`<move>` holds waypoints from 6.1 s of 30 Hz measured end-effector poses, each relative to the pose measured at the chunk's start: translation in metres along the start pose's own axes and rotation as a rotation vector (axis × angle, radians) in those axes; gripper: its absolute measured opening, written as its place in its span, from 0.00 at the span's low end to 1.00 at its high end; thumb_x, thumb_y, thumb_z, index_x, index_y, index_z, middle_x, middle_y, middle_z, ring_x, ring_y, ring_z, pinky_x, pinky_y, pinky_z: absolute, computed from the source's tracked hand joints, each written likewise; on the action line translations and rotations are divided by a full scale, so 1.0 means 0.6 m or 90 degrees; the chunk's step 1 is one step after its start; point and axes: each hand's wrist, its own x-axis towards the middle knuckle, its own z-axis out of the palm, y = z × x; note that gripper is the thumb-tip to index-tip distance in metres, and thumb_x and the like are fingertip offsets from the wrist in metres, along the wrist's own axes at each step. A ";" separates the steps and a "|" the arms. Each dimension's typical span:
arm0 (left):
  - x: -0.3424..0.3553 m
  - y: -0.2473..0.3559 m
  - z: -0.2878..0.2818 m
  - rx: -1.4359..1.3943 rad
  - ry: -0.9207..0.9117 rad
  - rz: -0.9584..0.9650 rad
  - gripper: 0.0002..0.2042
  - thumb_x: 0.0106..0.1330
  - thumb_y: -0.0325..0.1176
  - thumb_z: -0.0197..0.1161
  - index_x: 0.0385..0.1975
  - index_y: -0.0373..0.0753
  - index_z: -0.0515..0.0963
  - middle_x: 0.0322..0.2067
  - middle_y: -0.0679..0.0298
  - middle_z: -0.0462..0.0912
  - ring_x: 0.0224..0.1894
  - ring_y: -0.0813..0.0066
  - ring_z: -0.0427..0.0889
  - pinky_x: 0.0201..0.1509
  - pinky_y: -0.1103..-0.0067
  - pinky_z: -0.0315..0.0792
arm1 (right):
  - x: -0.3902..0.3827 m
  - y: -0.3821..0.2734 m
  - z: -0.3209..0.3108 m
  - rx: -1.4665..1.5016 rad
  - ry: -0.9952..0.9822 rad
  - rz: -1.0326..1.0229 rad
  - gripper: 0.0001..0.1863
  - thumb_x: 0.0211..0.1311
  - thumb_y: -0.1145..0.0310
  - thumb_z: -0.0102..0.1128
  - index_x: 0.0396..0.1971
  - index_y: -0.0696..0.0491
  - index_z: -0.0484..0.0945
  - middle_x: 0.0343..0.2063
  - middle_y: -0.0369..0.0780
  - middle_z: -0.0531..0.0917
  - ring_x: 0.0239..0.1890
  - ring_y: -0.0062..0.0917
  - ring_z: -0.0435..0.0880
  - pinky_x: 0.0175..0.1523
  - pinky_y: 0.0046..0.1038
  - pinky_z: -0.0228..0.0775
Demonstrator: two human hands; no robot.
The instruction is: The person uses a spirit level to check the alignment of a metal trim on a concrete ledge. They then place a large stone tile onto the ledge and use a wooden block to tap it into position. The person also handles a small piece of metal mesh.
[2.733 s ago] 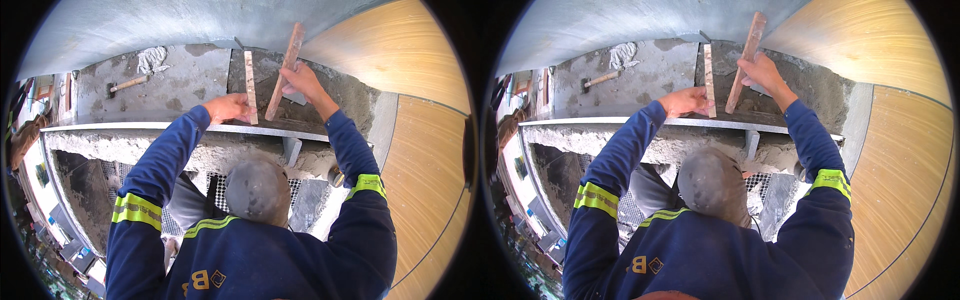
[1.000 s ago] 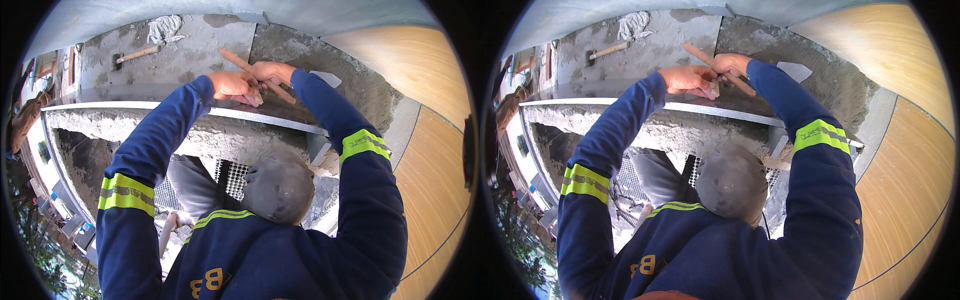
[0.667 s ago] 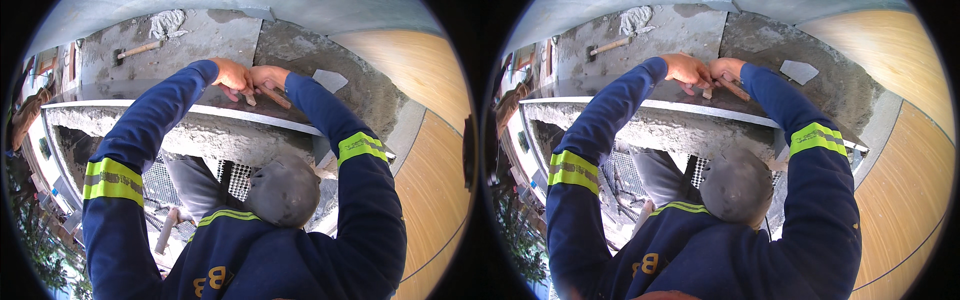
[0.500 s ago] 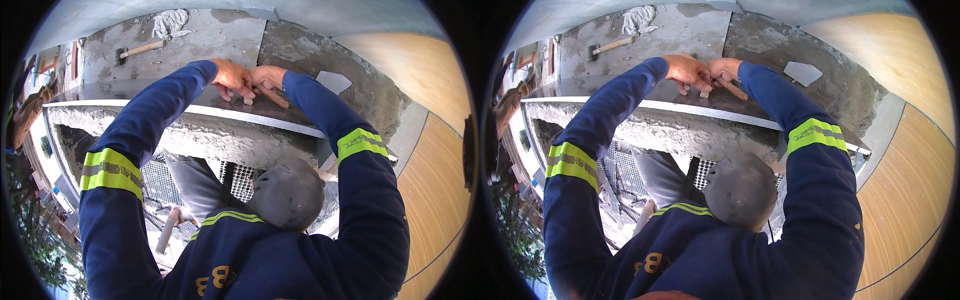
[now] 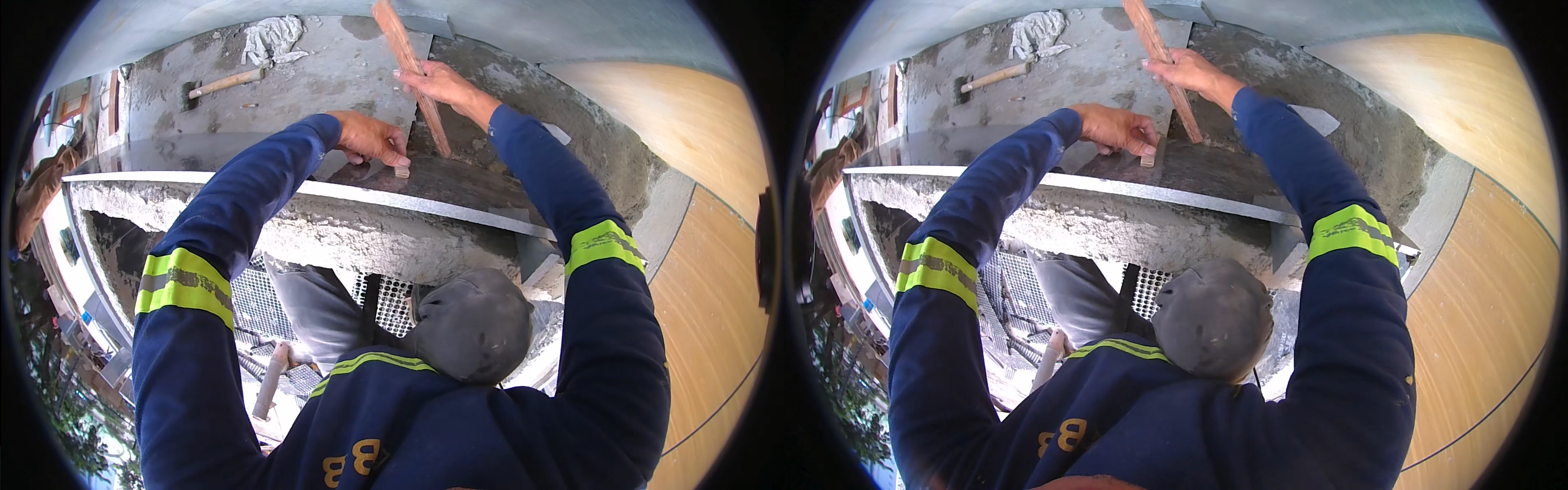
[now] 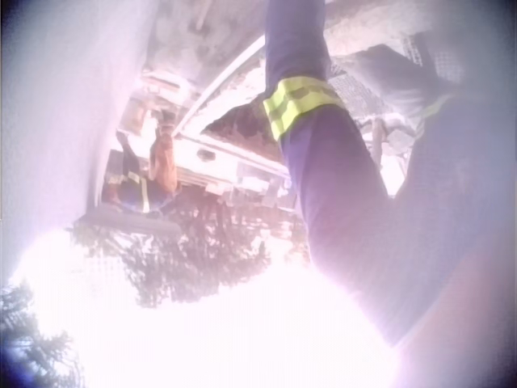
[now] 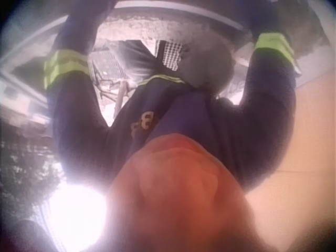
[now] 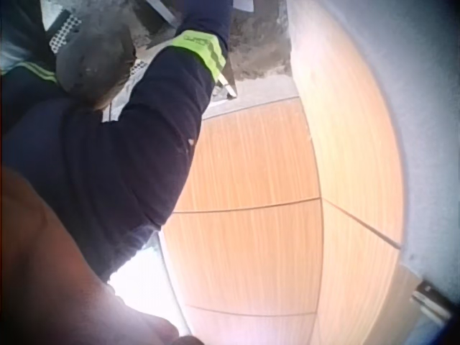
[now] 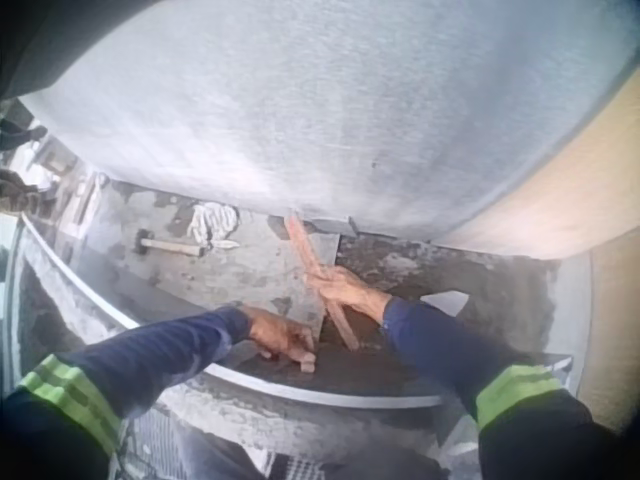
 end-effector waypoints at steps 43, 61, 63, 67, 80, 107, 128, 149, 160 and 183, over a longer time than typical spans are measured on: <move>0.041 -0.019 -0.009 0.068 0.000 -0.087 0.56 0.55 0.77 0.68 0.68 0.30 0.64 0.43 0.57 0.78 0.36 0.71 0.77 0.38 0.74 0.74 | 0.163 0.104 0.124 0.025 0.377 0.149 0.38 0.68 0.55 0.58 0.62 0.75 0.62 0.52 0.68 0.80 0.56 0.56 0.84 0.64 0.43 0.77; 0.024 -0.009 -0.006 0.040 -0.085 -0.038 0.53 0.55 0.81 0.63 0.79 0.57 0.62 0.65 0.59 0.75 0.48 0.70 0.74 0.49 0.73 0.72 | 0.148 0.102 0.127 -0.017 0.395 0.133 0.35 0.67 0.55 0.58 0.57 0.74 0.64 0.51 0.66 0.81 0.55 0.56 0.84 0.62 0.44 0.77; 0.020 -0.006 -0.005 0.050 -0.086 -0.044 0.57 0.52 0.83 0.63 0.80 0.56 0.60 0.72 0.56 0.69 0.60 0.65 0.72 0.59 0.69 0.70 | 0.142 0.096 0.123 -0.023 0.378 0.165 0.38 0.67 0.53 0.59 0.60 0.74 0.63 0.51 0.65 0.82 0.55 0.55 0.85 0.62 0.43 0.78; 0.014 0.000 -0.007 0.056 -0.112 -0.060 0.62 0.47 0.83 0.66 0.81 0.54 0.56 0.79 0.53 0.57 0.78 0.54 0.57 0.74 0.62 0.60 | 0.101 0.076 0.107 -0.039 0.259 0.195 0.47 0.63 0.48 0.67 0.66 0.72 0.60 0.53 0.61 0.82 0.55 0.48 0.86 0.58 0.40 0.81; 0.000 0.019 -0.008 0.090 -0.122 -0.064 0.55 0.49 0.81 0.69 0.78 0.60 0.64 0.75 0.53 0.65 0.72 0.55 0.65 0.68 0.63 0.65 | -0.048 0.028 0.118 0.015 -0.093 0.313 0.18 0.64 0.73 0.67 0.48 0.72 0.81 0.43 0.53 0.87 0.39 0.38 0.90 0.34 0.37 0.83; 0.000 0.021 -0.006 0.076 -0.078 -0.061 0.41 0.61 0.69 0.71 0.73 0.57 0.73 0.56 0.66 0.77 0.37 0.74 0.70 0.38 0.77 0.68 | -0.011 0.075 0.125 -0.154 -0.076 0.260 0.10 0.53 0.74 0.71 0.34 0.64 0.86 0.25 0.46 0.84 0.24 0.29 0.86 0.19 0.36 0.66; -0.013 0.025 -0.008 0.051 -0.063 -0.049 0.37 0.58 0.66 0.76 0.63 0.52 0.81 0.28 0.72 0.72 0.32 0.79 0.72 0.34 0.78 0.66 | -0.034 0.060 0.128 -0.088 -0.073 0.292 0.16 0.52 0.72 0.77 0.39 0.64 0.85 0.31 0.44 0.88 0.31 0.29 0.90 0.30 0.30 0.81; -0.029 0.003 -0.036 -0.083 -0.074 0.005 0.38 0.66 0.55 0.73 0.66 0.31 0.75 0.59 0.55 0.79 0.55 0.66 0.81 0.62 0.72 0.79 | -0.021 0.056 0.097 0.066 -0.145 0.342 0.24 0.67 0.62 0.73 0.52 0.65 0.80 0.45 0.52 0.86 0.39 0.32 0.91 0.41 0.31 0.89; -0.010 0.019 -0.040 0.092 -0.141 -0.024 0.46 0.66 0.67 0.65 0.76 0.41 0.64 0.74 0.51 0.67 0.77 0.54 0.63 0.79 0.61 0.58 | 0.010 0.044 0.104 0.049 -0.051 0.326 0.20 0.64 0.68 0.74 0.50 0.66 0.83 0.45 0.48 0.88 0.41 0.37 0.92 0.39 0.34 0.91; -0.001 -0.011 0.016 0.158 -0.046 0.091 0.53 0.66 0.78 0.50 0.80 0.40 0.56 0.77 0.46 0.61 0.79 0.50 0.58 0.82 0.63 0.50 | -0.008 0.023 0.135 -0.138 -0.011 0.318 0.17 0.64 0.69 0.66 0.47 0.65 0.84 0.40 0.51 0.90 0.36 0.37 0.93 0.40 0.33 0.88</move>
